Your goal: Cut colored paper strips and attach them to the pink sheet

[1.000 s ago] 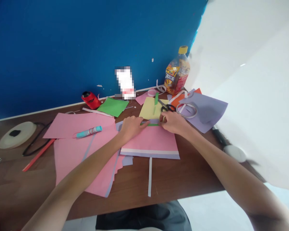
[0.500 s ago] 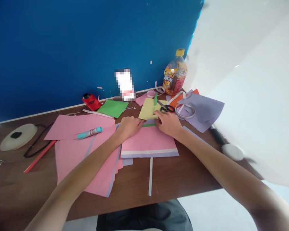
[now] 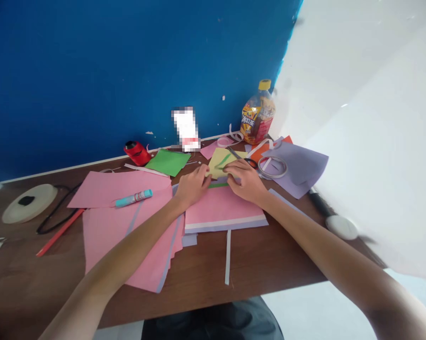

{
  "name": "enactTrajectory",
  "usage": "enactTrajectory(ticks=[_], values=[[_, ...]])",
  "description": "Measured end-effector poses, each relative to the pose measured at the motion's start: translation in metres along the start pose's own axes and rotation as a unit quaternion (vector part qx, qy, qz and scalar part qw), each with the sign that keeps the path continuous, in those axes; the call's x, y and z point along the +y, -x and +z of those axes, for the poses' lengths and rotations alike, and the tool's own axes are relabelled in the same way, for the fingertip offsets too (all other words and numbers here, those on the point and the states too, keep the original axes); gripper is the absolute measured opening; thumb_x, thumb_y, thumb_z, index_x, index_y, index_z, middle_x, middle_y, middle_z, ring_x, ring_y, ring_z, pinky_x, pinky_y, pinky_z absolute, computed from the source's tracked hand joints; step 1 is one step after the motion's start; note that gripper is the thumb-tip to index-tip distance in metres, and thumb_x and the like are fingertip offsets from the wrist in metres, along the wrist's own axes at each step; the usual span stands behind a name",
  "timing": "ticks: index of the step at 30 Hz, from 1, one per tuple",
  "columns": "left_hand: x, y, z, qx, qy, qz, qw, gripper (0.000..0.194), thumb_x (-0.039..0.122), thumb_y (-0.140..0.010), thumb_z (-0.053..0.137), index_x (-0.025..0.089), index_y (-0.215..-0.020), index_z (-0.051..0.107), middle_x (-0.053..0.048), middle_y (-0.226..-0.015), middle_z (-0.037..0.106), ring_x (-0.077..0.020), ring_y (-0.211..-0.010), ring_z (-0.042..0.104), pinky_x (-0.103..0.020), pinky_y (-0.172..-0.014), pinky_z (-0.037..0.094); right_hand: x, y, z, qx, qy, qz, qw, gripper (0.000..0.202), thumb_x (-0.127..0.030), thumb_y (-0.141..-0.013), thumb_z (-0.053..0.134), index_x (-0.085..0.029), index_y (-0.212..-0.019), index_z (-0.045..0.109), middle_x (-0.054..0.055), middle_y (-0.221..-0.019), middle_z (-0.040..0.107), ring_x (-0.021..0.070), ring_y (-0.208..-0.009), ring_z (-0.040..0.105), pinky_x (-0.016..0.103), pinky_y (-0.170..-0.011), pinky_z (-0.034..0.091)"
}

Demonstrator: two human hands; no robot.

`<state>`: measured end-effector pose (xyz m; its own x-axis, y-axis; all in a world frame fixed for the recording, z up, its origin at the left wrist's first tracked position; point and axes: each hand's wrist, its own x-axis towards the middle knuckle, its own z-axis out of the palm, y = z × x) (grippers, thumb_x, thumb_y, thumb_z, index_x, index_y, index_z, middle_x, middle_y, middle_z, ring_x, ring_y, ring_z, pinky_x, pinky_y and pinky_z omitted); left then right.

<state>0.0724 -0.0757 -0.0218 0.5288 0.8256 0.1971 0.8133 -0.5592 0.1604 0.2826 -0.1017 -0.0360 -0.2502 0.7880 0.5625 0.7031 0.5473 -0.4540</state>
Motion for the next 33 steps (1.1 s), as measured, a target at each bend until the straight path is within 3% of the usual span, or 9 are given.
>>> enactTrajectory(ticks=[2,5,9,12,14,18,22,25,33], values=[[-0.003,-0.001,-0.001,0.054,0.02,0.056,0.997,0.039,0.027,-0.097,0.034,0.024,-0.136,0.042,-0.014,-0.134,0.054,-0.026,-0.12,0.056,-0.037,-0.089,0.046,-0.006,0.0,-0.006,-0.025,-0.082,0.007,0.996,0.019,-0.018,-0.081,0.05,-0.024,-0.082,0.068,0.006,-0.09,0.071,0.0229,-0.091,0.064,0.042,-0.087,0.049],[-0.007,-0.003,0.001,0.061,0.049,0.18,0.981,0.043,0.021,-0.094,0.041,0.027,-0.137,0.042,-0.012,-0.152,0.036,-0.0267,-0.141,0.034,-0.045,-0.107,0.035,-0.012,0.0,-0.012,-0.039,-0.176,0.034,0.983,0.016,-0.023,-0.08,0.052,-0.025,-0.071,0.066,0.005,-0.081,0.069,0.0226,-0.085,0.065,0.041,-0.082,0.051],[-0.008,-0.003,0.003,0.03,0.106,0.244,0.964,0.031,0.011,-0.09,0.038,0.02,-0.115,0.055,-0.011,-0.15,0.041,-0.0224,-0.145,0.025,-0.043,-0.113,0.028,-0.011,0.0,-0.018,-0.02,-0.24,0.072,0.968,0.019,-0.032,-0.08,0.054,-0.025,-0.067,0.065,0.007,-0.08,0.069,0.0242,-0.084,0.065,0.042,-0.081,0.051],[-0.007,-0.001,0.001,0.005,0.165,0.213,0.963,0.02,0.011,-0.086,0.041,0.019,-0.1,0.054,-0.011,-0.135,0.055,-0.0206,-0.133,0.043,-0.037,-0.106,0.035,-0.01,0.001,-0.02,-0.012,-0.229,0.096,0.969,0.02,-0.032,-0.08,0.053,-0.025,-0.065,0.064,0.007,-0.08,0.069,0.0244,-0.083,0.064,0.042,-0.079,0.051],[-0.006,0.0,-0.001,-0.025,0.193,0.168,0.966,0.016,0.016,-0.085,0.043,0.02,-0.098,0.051,-0.009,-0.114,0.065,-0.0186,-0.106,0.059,-0.032,-0.09,0.043,-0.008,0.001,-0.017,-0.003,-0.211,0.089,0.973,0.019,-0.028,-0.079,0.052,-0.024,-0.064,0.063,0.007,-0.077,0.068,0.0236,-0.081,0.064,0.04,-0.078,0.05],[-0.005,0.002,-0.002,-0.046,0.199,0.099,0.974,0.021,0.038,-0.088,0.049,0.021,-0.1,0.053,0.0,-0.086,0.066,-0.0139,-0.068,0.056,-0.026,-0.065,0.037,-0.004,0.0,-0.012,-0.005,-0.139,0.07,0.988,0.02,-0.017,-0.076,0.046,-0.023,-0.06,0.057,0.006,-0.08,0.068,0.0221,-0.083,0.063,0.038,-0.079,0.048],[-0.005,0.002,-0.003,-0.046,0.208,0.052,0.976,0.043,0.061,-0.087,0.046,0.021,-0.083,0.06,0.001,-0.074,0.065,-0.0132,-0.064,0.055,-0.025,-0.064,0.034,0.006,-0.001,-0.014,0.011,0.09,0.108,0.99,0.019,-0.012,-0.075,0.044,-0.022,-0.065,0.057,0.01,-0.105,0.067,0.0264,-0.101,0.057,0.04,-0.087,0.044],[-0.006,0.0,-0.004,-0.036,0.233,0.03,0.971,0.048,0.061,-0.092,0.037,0.021,-0.084,0.063,-0.001,-0.078,0.068,-0.0148,-0.07,0.058,-0.025,-0.065,0.035,0.018,-0.001,-0.018,-0.019,0.228,0.149,0.962,0.02,-0.014,-0.078,0.046,-0.019,-0.088,0.063,0.013,-0.098,0.065,0.0308,-0.098,0.056,0.041,-0.083,0.043],[-0.012,-0.008,0.008,0.007,0.156,-0.009,0.988,0.047,0.057,-0.093,0.039,0.018,-0.08,0.064,-0.005,-0.084,0.068,-0.0185,-0.079,0.059,-0.028,-0.062,0.032,0.033,-0.004,-0.018,-0.098,0.245,0.167,0.95,0.027,-0.015,-0.085,0.043,-0.013,-0.102,0.064,0.016,-0.098,0.063,0.0298,-0.092,0.056,0.039,-0.081,0.042]])
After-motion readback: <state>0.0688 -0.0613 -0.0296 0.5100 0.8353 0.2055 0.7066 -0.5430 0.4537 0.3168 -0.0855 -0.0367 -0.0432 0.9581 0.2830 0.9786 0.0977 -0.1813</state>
